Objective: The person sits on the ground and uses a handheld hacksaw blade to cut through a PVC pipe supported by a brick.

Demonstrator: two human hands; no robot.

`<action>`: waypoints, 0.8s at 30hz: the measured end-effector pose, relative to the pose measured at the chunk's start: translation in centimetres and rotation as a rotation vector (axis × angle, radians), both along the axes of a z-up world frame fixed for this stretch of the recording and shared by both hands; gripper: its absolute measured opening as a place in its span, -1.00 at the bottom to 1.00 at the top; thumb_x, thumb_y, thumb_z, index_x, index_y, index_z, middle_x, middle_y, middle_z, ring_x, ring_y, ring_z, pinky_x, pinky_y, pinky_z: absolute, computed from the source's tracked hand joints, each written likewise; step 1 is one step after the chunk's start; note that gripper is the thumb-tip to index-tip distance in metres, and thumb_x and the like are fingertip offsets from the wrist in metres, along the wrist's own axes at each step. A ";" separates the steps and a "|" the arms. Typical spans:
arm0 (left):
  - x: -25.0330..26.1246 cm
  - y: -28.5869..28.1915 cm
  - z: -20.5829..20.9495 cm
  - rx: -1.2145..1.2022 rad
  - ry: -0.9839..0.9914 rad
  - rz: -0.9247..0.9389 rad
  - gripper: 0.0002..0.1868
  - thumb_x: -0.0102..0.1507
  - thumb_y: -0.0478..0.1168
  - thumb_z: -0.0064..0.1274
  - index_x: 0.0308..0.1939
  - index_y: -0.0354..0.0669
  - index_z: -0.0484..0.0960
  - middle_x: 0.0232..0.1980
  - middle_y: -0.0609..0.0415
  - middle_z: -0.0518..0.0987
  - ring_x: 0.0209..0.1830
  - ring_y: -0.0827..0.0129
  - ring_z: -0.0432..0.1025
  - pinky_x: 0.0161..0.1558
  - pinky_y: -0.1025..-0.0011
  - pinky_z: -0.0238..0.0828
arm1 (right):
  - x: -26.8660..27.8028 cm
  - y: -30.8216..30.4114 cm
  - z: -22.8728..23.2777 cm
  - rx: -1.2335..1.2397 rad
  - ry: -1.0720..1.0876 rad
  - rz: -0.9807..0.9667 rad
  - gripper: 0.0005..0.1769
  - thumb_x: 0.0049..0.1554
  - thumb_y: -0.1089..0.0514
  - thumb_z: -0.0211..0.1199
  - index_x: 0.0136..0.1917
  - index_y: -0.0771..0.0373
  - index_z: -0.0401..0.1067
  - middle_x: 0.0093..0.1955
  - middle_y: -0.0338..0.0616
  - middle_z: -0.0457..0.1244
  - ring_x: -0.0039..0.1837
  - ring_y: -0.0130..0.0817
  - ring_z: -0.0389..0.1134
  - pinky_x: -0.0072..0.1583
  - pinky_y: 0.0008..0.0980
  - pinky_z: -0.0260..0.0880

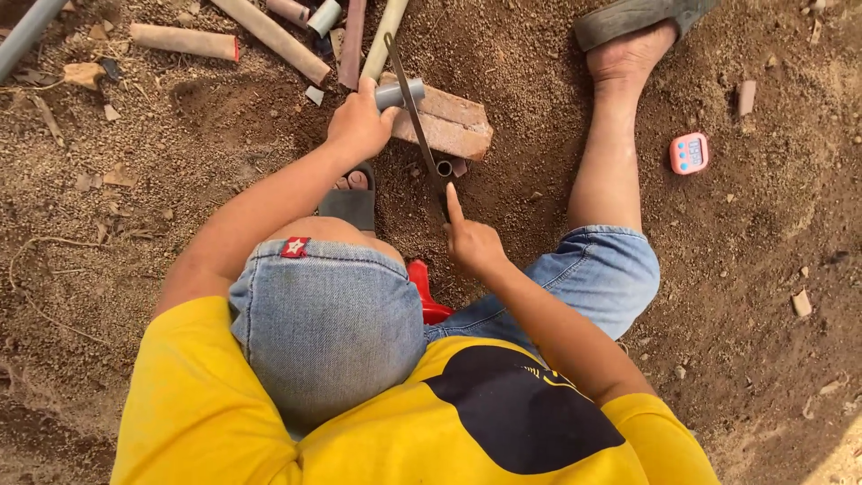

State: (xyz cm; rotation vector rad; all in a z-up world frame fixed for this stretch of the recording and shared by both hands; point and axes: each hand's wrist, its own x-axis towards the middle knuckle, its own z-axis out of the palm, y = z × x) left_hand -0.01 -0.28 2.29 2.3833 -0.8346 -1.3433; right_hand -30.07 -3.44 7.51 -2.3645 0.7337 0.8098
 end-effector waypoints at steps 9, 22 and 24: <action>-0.2 0.3 -1.4 -0.038 -0.002 -0.019 -0.45 0.44 -0.04 0.04 0.38 -0.25 0.24 0.05 -0.33 0.60 -0.02 -0.24 0.60 -0.02 -0.11 0.56 | -0.2 1.5 -0.1 0.031 0.052 0.000 -0.13 0.38 0.09 -0.04 0.77 0.27 -0.39 -0.25 0.06 0.43 -0.37 0.00 0.40 -0.37 -0.04 0.31; -0.2 0.2 -1.1 -0.020 -0.029 -0.045 -0.47 0.46 -0.03 0.03 0.35 -0.26 0.24 0.04 -0.31 0.59 -0.01 -0.21 0.60 -0.03 -0.08 0.57 | 5.0 -1.2 1.0 0.009 0.024 -0.002 -0.09 0.35 0.07 -0.01 0.78 0.17 -0.40 -0.25 0.09 0.43 -0.33 0.05 0.41 -0.32 0.00 0.31; -0.1 0.3 -1.3 -0.025 -0.021 -0.036 -0.48 0.45 -0.04 0.03 0.34 -0.27 0.25 0.05 -0.31 0.59 0.00 -0.20 0.60 -0.02 -0.08 0.57 | 3.8 -0.5 1.1 0.014 0.006 0.003 -0.10 0.35 0.11 -0.02 0.78 0.23 -0.39 -0.27 0.09 0.42 -0.36 0.02 0.40 -0.35 -0.02 0.32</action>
